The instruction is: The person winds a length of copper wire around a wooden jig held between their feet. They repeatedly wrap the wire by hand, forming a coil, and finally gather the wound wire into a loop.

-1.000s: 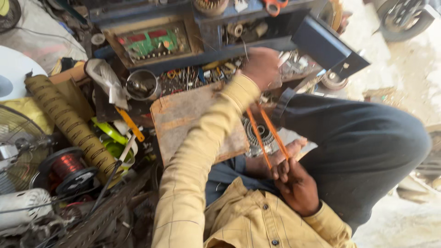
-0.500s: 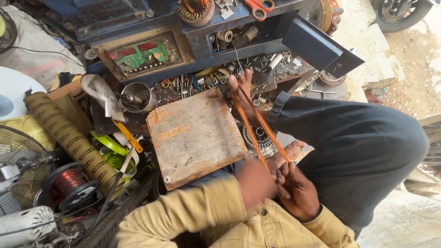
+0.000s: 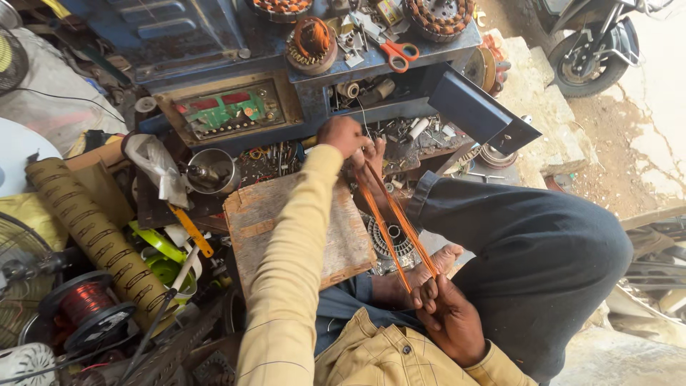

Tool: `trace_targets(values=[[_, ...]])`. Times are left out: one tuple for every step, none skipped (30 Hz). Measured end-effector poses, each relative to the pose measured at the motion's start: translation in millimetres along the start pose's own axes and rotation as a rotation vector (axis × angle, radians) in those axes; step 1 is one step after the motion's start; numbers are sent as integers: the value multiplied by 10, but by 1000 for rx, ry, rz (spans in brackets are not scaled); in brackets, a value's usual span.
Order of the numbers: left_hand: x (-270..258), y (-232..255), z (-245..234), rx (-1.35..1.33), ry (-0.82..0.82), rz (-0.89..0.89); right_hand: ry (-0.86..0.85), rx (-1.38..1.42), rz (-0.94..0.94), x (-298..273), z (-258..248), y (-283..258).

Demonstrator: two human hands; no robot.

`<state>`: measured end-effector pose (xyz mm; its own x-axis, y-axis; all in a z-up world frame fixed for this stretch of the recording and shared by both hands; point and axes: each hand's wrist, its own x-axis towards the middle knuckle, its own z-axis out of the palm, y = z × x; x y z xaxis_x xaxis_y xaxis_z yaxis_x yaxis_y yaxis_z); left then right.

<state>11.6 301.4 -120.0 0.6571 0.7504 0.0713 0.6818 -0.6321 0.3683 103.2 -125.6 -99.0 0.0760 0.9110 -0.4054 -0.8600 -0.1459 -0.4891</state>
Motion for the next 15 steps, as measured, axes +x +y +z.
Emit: trace_targets(values=[[-80, -88, 93, -90, 71, -25, 5, 4, 9, 7, -11, -20], [-148, -139, 156, -176, 136, -52, 12, 13, 23, 3, -14, -21], [-125, -151, 184, -159, 148, -52, 18, 23, 36, 0, -16, -13], [-126, -150, 220, -144, 154, -56, -4, 29, 27, -18, -23, 9], [-175, -148, 257, -128, 159, -60, -25, 36, 18, -27, -29, 18], [-180, -163, 246, -134, 152, -79, -61, 33, 0, -1, -23, -4], [-186, -193, 237, -139, 144, -98, -62, 43, 11, -19, -5, -2], [-151, -229, 241, -144, 141, -111, -67, 53, 15, -19, 12, -10], [-129, -257, 286, -98, 191, -52, -71, 62, 19, -20, 27, -19], [-120, -281, 362, -53, 238, 5, -59, 57, 19, -23, 39, -26], [-105, -320, 425, -9, 285, 63, -46, 53, 18, -15, 50, -28], [-152, -338, 467, 4, 250, 7, -28, 45, 23, -35, 50, -38], [-231, -339, 484, 16, 214, -49, -39, 54, 20, -33, 47, -50], [-363, -305, 486, 29, 172, -110, -47, 65, 25, -30, 44, -47], [-499, -226, 464, 111, 81, -100, -55, 76, 30, -21, 36, -53]])
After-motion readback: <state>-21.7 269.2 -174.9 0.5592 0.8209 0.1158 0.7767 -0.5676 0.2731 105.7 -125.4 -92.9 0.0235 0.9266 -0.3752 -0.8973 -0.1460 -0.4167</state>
